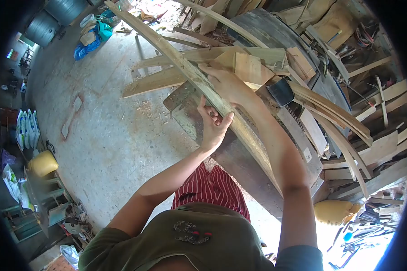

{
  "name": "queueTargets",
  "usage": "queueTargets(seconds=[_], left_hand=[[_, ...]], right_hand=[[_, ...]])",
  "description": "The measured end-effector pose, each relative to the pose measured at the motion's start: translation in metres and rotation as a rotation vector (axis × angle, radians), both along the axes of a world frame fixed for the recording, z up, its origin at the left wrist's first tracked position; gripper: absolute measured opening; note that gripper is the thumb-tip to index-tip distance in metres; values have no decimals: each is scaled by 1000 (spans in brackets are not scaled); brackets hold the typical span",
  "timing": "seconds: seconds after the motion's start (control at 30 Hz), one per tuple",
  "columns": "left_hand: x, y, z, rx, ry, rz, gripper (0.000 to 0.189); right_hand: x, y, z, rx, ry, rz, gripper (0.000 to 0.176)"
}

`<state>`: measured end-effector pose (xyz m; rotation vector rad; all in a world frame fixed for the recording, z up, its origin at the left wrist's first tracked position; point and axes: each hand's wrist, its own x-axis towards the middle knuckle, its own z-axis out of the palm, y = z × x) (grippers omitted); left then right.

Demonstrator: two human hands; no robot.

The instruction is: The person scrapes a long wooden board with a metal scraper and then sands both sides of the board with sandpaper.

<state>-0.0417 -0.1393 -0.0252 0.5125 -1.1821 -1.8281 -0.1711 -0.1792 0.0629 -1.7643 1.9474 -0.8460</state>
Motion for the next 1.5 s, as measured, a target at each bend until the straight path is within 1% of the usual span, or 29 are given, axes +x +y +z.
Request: queueTargets(seconds=[0.03,0.07,0.1,0.13,0.17,0.23,0.27,0.33,0.37,0.43,0.47,0.5,0.57,0.6,0.67,0.73,0.83,0.9,0.97,1.0,1.03,1.1,1.13,1.2,1.3,1.33,1.37,1.43,1.5], left_hand=[[2,1,0,-1,-3,1,100],[4,1,0,24,-23,-14,100],[4,0,-1,48,-41,-26,100],[2,-1,-2,51,-37,-19,100],[1,-1,-3,28,-45,2,101],[0,3,-4,4,-55,13,101],[1,2,-3,-12,-109,19,102],[3,-1,-4,-38,-165,40,102],[3,0,-4,-9,-118,28,102],[2,1,-10,25,-64,34,102],[2,2,-13,5,-63,42,102],[-1,2,-14,-13,-61,48,102],[1,1,-6,-26,-98,45,102],[2,1,-3,24,-115,34,103],[0,1,1,41,-104,32,104],[-2,1,-3,47,-74,31,104],[-1,-1,-13,43,-44,26,104],[-4,3,-12,6,-99,65,104],[-6,1,-3,60,-29,55,103],[-5,2,0,114,32,41,103],[-4,4,-1,115,30,29,103],[-1,0,-6,-17,-124,57,103],[-1,0,-6,-20,-127,59,103],[-4,1,-5,106,23,24,103],[-2,4,-4,36,-65,60,102],[-4,4,-7,76,-30,54,103],[-6,4,-8,78,-29,45,103],[-1,1,0,36,-104,58,105],[1,0,-2,25,-155,33,107]], right_hand=[[1,-1,-5,-287,177,91,46],[-5,8,-5,-289,179,95,46],[9,24,37,109,-4,-15,46],[17,32,59,509,-187,-128,45],[15,28,50,514,-185,-126,45],[13,15,29,148,51,-30,46],[16,12,27,143,51,-29,46],[31,-2,41,356,409,-141,54],[37,2,47,348,410,-132,54],[48,28,55,358,614,-103,65],[39,42,33,185,660,-85,69],[41,37,38,185,670,-69,69],[53,27,59,336,686,-75,66],[57,7,67,458,666,-97,65],[53,-23,63,405,663,-108,65],[53,-30,50,302,669,-107,64],[52,12,45,244,710,-83,66],[56,18,52,292,787,-58,69],[60,2,61,403,722,-94,69],[54,-14,48,298,678,-64,70],[53,-27,47,302,675,-75,70],[58,-50,50,314,708,-79,68],[62,-46,59,388,684,-87,69],[58,-14,53,339,706,-64,69],[56,-1,52,282,765,-18,69],[56,3,54,269,793,-21,70],[54,-8,55,274,793,-30,70],[56,-51,62,388,661,-43,62],[53,-73,62,384,648,-58,63]])
